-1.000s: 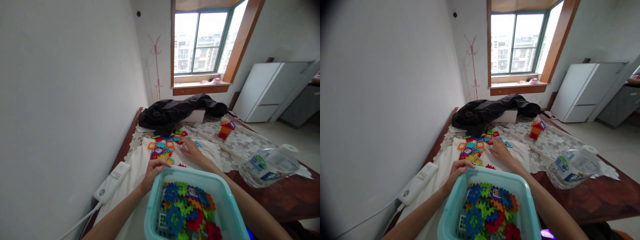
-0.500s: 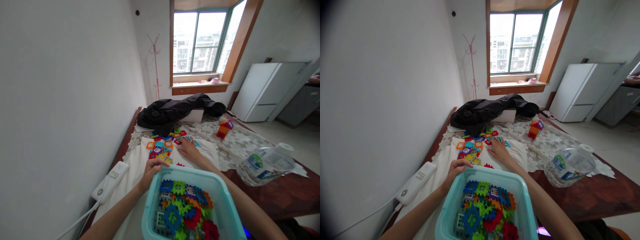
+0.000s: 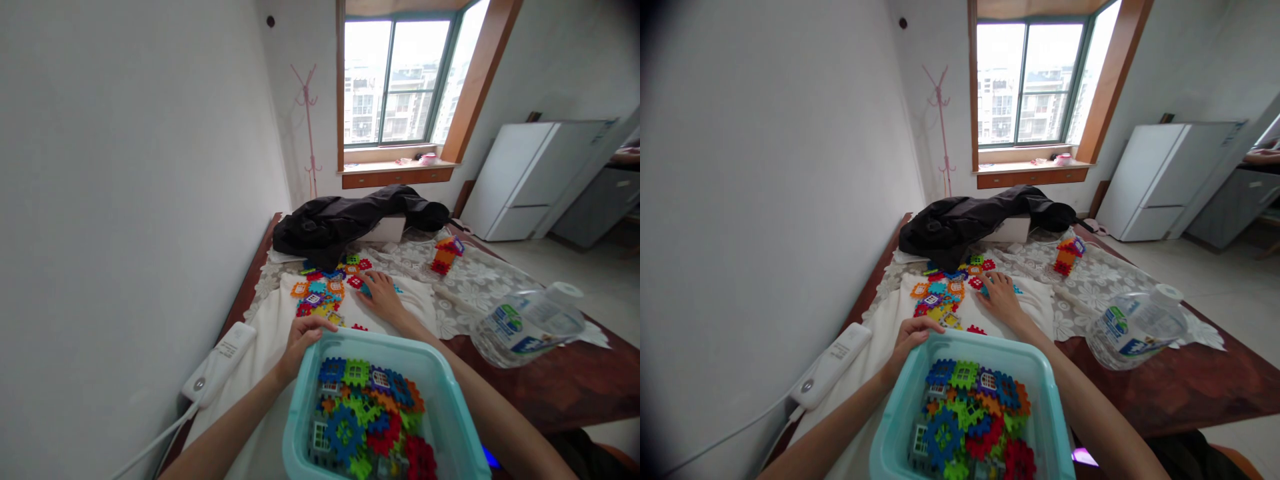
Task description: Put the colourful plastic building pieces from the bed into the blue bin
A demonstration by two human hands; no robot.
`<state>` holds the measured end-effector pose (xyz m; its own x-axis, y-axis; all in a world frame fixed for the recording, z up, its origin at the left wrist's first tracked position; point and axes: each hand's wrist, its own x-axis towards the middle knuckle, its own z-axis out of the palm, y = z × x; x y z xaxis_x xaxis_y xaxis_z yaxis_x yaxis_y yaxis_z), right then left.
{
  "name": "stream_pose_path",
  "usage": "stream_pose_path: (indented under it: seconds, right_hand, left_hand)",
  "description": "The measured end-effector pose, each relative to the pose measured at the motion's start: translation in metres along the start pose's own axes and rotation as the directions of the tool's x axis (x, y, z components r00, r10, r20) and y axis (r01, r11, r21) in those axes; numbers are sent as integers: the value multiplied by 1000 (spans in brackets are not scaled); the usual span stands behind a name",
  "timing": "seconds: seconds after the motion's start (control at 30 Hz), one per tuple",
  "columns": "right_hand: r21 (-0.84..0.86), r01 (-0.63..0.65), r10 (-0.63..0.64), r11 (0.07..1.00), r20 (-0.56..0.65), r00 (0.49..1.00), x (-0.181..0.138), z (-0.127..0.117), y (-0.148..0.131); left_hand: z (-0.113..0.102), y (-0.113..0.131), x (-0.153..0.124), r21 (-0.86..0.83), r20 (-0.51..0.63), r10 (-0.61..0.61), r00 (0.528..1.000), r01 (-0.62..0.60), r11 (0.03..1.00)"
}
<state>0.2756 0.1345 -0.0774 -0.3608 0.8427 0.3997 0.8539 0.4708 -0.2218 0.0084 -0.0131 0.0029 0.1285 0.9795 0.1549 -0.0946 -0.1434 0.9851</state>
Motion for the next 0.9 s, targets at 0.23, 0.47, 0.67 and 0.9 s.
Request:
stream_pose_path:
  seconds: [0.23,0.47,0.67,0.9]
  right_hand:
    - [124,86,-92,989,47,995,1,8,9]
    - [239,141,-128,961,-70,989,-2,1,3]
    - [376,98,-41,921,-156,987,-3,-1,1]
    - [931,27,-20,365,-21,1000,-3,-51,-17]
  left_hand:
    - [2,4,-2,-12,6,6,1000,-5,1000]
    - [-1,-2,0,-18,12,4,1000,-3,1000]
    - [-1,-1,0,-31,29,0,1000,1,1000]
    - [-3,-11,-2,-26,-24,-40,999,39,999]
